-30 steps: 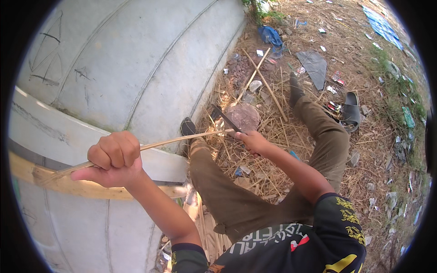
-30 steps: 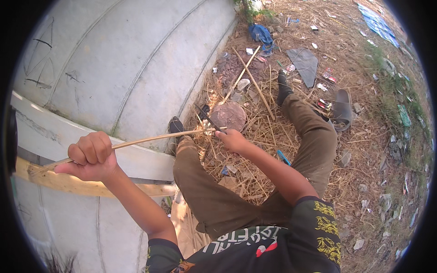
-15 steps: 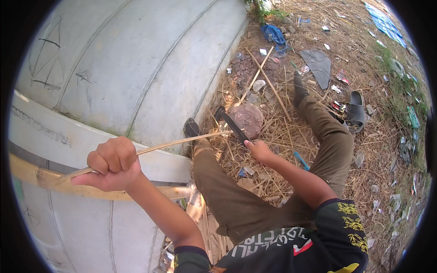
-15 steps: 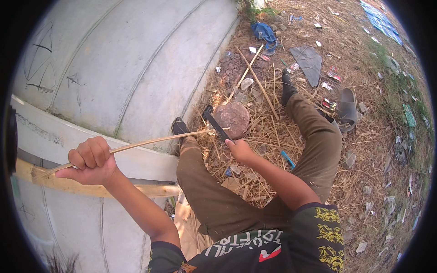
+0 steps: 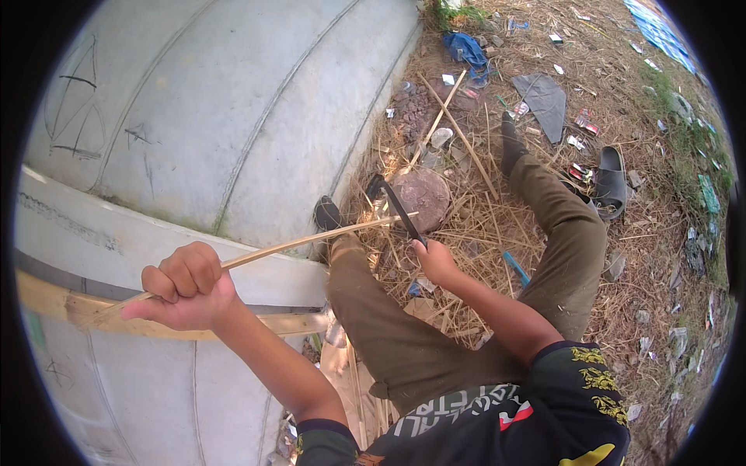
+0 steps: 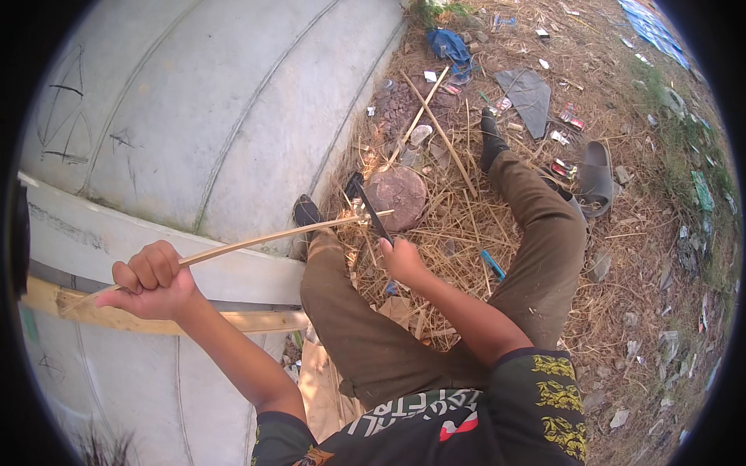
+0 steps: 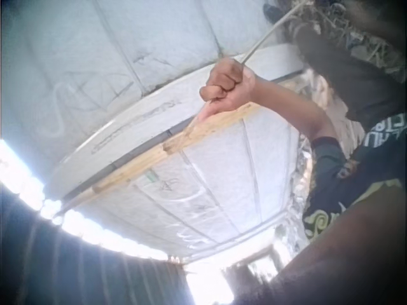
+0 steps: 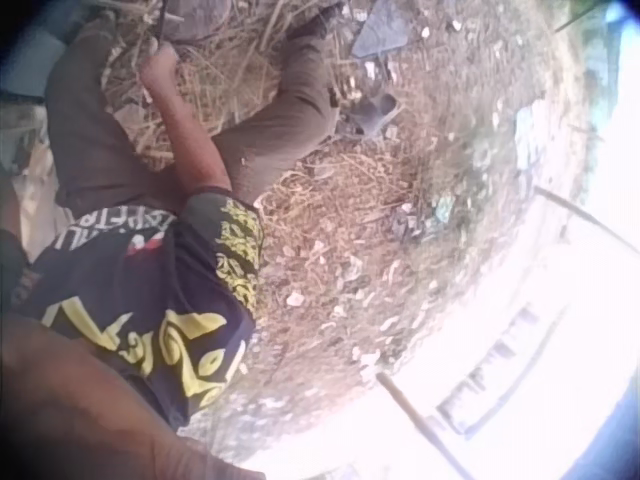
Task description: The person sits on the ground and uses a knife to sharpen a thin wooden stick, repeatedly scraping the blade along the wood to create a pointed tip. The person holds the stick in the left hand and the knife in the right hand, working over a small wooden block on the ground.
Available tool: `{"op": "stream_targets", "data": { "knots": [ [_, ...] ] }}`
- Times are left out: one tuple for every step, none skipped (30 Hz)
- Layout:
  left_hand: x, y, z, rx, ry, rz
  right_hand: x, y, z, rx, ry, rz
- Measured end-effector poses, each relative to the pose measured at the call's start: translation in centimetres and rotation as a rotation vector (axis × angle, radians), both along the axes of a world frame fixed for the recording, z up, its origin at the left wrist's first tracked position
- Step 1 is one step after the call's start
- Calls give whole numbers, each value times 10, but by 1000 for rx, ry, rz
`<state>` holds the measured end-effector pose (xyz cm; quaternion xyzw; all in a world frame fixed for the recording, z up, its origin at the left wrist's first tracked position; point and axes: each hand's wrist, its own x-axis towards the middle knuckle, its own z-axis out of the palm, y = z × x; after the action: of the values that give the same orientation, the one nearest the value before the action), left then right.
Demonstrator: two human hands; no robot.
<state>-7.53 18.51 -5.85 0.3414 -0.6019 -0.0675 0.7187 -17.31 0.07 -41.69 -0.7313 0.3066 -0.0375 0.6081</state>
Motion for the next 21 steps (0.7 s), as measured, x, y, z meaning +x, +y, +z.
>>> {"op": "stream_targets", "data": {
  "knots": [
    [-1,0,-1,5,-9,2,5,-12,8,23,-69,-43],
    [0,6,-4,2,-14,22,6,-25,42,26,-128,-45],
    [1,9,-6,-6,-8,40,7,-39,75,25,-186,-49],
    [2,10,-6,-16,-7,53,9,-52,98,18,-324,-122],
    [3,11,-7,-22,-4,67,11,-57,111,14,-461,-192],
    [3,12,-7,-23,-3,62,11,-55,119,47,-571,-269],
    [4,14,-7,-23,-1,59,11,-53,125,80,-680,-344],
    [6,15,-7,-29,-4,53,15,-51,129,109,-795,-420],
    [9,11,-6,-34,-1,41,18,-37,106,172,-920,-506],
    [10,9,-5,-37,3,36,13,-15,75,134,-806,-483],
    [9,5,-3,-45,2,31,11,-2,31,-4,-619,-352],
    [9,0,-1,-51,-10,20,9,9,-14,-159,-446,-213],
    [9,-3,2,-47,-27,13,16,9,-48,-393,-187,28],
    [10,4,0,-18,-29,26,21,9,-31,-218,-70,96],
    [15,10,0,-21,-26,43,25,-8,13,-47,50,156],
    [17,11,-1,-22,-12,48,25,-25,49,128,182,205],
    [16,12,-2,-23,7,56,26,-36,64,180,123,183],
    [16,12,-3,-17,1,55,28,-43,76,56,-38,135],
    [15,9,-1,-18,-7,52,30,-50,91,-74,-200,86],
    [13,11,-3,-9,-6,61,27,-54,116,-52,-340,11],
    [12,10,-3,-8,-9,59,24,-56,133,-26,-480,-74]
  ]
}}
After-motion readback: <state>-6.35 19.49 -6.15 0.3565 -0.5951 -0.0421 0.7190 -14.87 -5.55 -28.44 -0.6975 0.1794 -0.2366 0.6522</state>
